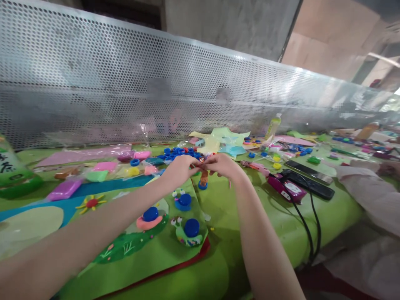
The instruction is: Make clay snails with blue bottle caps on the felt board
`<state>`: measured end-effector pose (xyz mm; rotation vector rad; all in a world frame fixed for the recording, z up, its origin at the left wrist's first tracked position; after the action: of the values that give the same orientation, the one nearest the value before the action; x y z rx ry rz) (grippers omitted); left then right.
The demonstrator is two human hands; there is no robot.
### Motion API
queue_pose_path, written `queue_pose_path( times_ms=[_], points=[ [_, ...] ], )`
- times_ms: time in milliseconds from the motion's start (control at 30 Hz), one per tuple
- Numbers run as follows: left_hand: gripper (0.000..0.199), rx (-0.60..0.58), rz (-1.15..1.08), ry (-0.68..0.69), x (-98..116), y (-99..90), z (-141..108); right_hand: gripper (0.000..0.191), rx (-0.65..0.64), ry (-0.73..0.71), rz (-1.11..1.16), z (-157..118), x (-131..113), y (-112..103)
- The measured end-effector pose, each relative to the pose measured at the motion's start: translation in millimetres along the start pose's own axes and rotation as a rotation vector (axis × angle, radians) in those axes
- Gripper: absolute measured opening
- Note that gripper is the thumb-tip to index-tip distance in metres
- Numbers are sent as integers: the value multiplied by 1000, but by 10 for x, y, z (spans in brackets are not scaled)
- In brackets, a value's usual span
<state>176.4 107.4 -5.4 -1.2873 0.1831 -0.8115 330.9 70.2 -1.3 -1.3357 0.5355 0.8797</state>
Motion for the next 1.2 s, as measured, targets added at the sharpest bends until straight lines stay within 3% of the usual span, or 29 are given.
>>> queue_pose_path(
  times_ms=[167,467,867,1200],
  points=[
    [16,-6,-18,-16,-5,24,23,20,-10,-6,-21,15,17,3],
    [14,-88,-70,-49,-21,89,27,14,-22,-44,-126,15,54,-17],
    [25,-277,-398,-202,-158,227,98,20,-76,14,-123,25,171,-105],
    [24,-348,-415,-226,-93,263,61,18,-159,61,-112,36,188,-88]
  ],
)
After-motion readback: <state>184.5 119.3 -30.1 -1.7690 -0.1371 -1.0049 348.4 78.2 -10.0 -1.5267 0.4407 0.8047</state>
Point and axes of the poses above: each hand's wrist, its own z-axis towards the middle knuckle, its own y-axis out of the palm, x = y × z, the point moved 1 cm from there along z, towards the middle knuckle, and after that the axes turned 11 degrees about -y, right-handed, at the moved point
